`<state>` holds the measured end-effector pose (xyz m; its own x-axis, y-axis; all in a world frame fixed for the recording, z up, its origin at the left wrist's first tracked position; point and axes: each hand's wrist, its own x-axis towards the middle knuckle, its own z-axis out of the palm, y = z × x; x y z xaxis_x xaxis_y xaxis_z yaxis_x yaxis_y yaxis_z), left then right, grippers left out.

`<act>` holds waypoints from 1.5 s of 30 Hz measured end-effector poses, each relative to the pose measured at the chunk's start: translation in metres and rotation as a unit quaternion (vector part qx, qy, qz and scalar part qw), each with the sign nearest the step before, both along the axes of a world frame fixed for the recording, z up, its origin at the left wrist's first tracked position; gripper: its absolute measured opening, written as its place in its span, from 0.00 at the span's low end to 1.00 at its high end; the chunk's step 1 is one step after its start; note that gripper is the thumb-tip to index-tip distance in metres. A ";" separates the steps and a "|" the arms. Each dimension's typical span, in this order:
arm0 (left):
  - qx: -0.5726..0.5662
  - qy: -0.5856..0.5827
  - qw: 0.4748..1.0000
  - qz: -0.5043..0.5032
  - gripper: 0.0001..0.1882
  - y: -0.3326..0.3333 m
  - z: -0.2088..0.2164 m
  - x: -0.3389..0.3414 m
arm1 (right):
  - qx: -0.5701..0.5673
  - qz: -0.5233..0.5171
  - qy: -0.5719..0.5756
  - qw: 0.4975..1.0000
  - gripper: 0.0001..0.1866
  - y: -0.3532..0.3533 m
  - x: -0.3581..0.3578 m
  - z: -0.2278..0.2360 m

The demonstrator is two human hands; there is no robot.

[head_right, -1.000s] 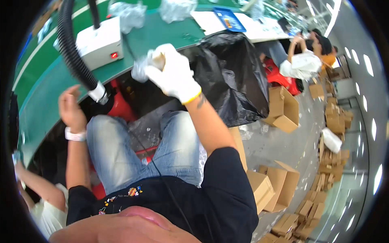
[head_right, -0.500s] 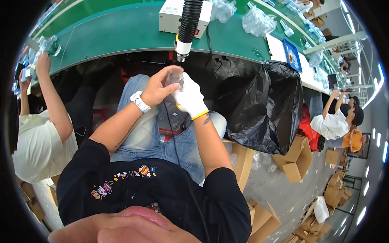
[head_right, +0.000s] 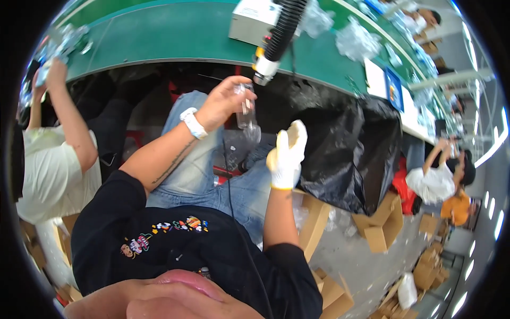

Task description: Assemble handheld fans using a pneumatic assembly tool.

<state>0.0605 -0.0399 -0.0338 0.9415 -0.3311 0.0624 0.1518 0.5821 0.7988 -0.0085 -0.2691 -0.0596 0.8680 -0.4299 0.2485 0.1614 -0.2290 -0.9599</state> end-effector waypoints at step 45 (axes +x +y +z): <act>0.838 0.008 0.409 0.360 0.32 0.355 0.040 0.199 | 0.507 0.518 0.150 0.672 0.31 0.068 0.083 0.033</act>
